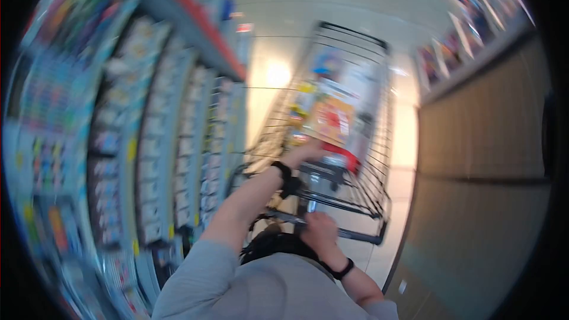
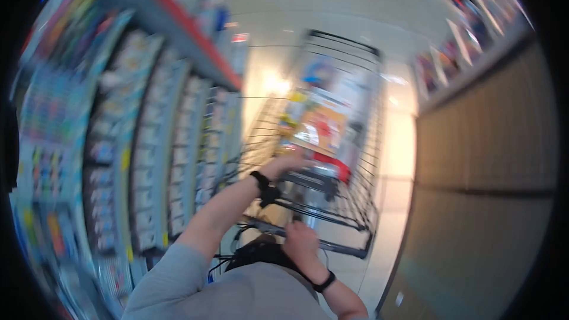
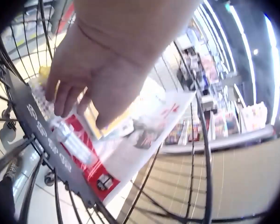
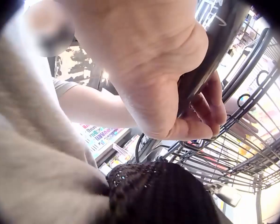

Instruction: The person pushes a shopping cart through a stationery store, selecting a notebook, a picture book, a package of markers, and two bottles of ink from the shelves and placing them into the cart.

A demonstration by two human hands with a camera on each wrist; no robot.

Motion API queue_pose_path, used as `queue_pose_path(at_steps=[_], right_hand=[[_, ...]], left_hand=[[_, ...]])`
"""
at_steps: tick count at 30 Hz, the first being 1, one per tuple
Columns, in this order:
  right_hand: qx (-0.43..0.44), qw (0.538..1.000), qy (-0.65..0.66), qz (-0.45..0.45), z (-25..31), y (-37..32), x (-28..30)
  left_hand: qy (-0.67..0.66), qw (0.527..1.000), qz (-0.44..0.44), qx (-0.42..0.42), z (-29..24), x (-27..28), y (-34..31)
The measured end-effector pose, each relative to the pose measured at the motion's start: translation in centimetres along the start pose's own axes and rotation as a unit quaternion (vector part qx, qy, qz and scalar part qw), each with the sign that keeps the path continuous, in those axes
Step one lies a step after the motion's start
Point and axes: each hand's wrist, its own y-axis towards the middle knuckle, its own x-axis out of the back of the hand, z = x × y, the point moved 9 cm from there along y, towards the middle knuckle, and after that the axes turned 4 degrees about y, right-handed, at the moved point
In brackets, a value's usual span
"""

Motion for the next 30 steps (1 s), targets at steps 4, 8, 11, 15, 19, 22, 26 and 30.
queue_pose_path(at_steps=[4, 8, 11, 15, 19, 22, 26, 30], right_hand=[[0.000, 0.995, -0.095, 0.035, -0.8, -0.2, -0.7], [0.014, 0.990, -0.135, 0.038, -1.9, -0.6, -1.4], [-0.002, 0.988, -0.153, 0.028, -1.8, -0.3, -1.1], [0.000, 0.985, -0.170, 0.003, -0.8, -0.2, -0.6], [-0.004, 0.982, -0.184, -0.033, 0.5, -0.2, -0.1], [-0.005, 0.979, -0.197, -0.046, -0.5, -0.2, -0.6], [0.002, 0.978, -0.196, -0.069, 0.0, -0.3, -0.5], [-0.003, 0.980, -0.178, -0.090, 0.1, -0.6, -0.3]], left_hand=[[-0.009, 0.992, -0.129, 0.006, -7.6, 7.8, -11.9], [-0.072, 0.930, -0.356, -0.051, -7.5, 13.7, -30.0], [-0.031, 0.788, -0.612, 0.066, 1.0, 15.2, -46.2], [0.115, 0.465, -0.847, 0.232, 9.6, 10.1, -70.6], [0.175, 0.350, -0.843, 0.370, 13.9, 7.4, -85.0], [0.260, 0.281, -0.845, 0.372, 14.3, 7.4, -89.7], [0.320, 0.325, -0.783, 0.423, 17.7, 9.7, -91.9], [0.220, 0.411, -0.791, 0.395, 21.5, 10.9, -93.4]])
